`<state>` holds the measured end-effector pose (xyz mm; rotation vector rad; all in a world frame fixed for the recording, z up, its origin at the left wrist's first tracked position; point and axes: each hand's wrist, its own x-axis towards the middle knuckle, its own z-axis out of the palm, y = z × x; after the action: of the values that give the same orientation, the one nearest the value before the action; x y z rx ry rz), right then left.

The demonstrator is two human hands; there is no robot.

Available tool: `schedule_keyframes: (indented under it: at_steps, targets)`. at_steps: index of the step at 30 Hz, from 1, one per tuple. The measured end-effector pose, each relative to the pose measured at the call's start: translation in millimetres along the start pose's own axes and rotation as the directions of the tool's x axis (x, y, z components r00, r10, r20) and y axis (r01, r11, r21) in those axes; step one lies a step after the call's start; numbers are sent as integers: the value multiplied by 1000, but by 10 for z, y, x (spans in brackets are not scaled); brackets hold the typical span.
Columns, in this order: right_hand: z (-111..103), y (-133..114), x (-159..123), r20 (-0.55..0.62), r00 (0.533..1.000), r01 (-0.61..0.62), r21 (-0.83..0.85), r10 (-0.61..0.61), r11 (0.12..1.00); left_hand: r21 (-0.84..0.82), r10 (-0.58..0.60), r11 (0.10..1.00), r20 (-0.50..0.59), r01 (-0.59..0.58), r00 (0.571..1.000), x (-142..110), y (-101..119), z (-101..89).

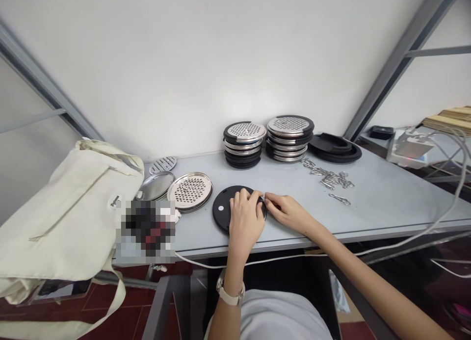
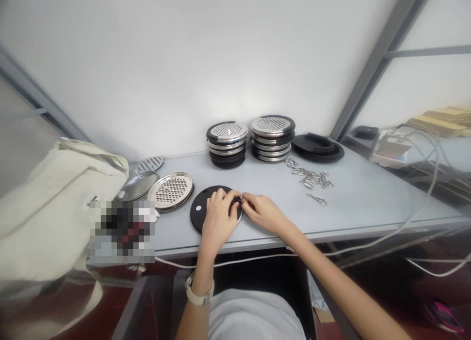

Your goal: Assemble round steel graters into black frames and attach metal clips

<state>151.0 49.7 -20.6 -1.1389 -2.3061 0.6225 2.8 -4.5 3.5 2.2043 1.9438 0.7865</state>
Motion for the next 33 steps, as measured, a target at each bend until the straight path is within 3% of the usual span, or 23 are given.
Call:
schedule_keyframes:
  at_steps: [33]
  targets:
    - [2, -9, 13, -3, 1000, -7, -20, 7, 1000, 8, -6, 1000, 6, 6, 1000, -5, 14, -19]
